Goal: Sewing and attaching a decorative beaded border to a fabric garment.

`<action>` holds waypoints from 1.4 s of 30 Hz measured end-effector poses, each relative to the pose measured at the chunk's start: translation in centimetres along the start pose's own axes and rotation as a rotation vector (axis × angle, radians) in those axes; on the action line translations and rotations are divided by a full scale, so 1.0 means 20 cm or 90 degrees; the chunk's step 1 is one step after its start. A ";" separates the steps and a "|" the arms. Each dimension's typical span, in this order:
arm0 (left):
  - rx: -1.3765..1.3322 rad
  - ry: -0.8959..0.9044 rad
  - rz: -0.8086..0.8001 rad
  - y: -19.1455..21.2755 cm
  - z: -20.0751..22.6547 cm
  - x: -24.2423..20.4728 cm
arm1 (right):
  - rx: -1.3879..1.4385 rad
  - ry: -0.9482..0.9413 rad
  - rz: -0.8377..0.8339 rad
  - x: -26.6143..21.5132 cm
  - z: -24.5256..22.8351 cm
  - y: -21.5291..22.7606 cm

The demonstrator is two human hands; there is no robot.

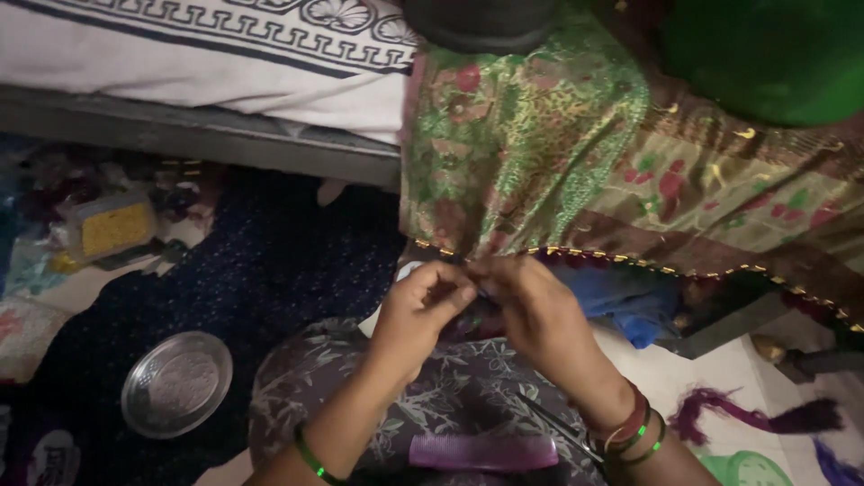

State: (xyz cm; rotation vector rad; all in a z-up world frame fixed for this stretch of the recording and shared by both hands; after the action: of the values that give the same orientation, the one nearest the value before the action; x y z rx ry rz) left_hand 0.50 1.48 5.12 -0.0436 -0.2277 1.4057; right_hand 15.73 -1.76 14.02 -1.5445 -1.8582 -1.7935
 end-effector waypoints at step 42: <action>0.432 -0.369 0.074 -0.01 0.26 -0.02 | 0.537 -0.521 0.084 -0.28 0.35 -0.21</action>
State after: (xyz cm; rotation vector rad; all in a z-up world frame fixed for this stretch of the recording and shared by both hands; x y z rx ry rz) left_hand -0.35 0.60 10.17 0.9301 -0.2152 1.5228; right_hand 19.08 1.78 5.44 -2.0216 -2.2471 -0.1425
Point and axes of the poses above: each hand's wrist, its own x-axis towards the middle knuckle, its own y-axis out of the back of the hand, z = x × y, the point moved 4 cm from there along x, towards the middle knuckle, and after that the axes turned 7 degrees about y, right-handed, at the moved point
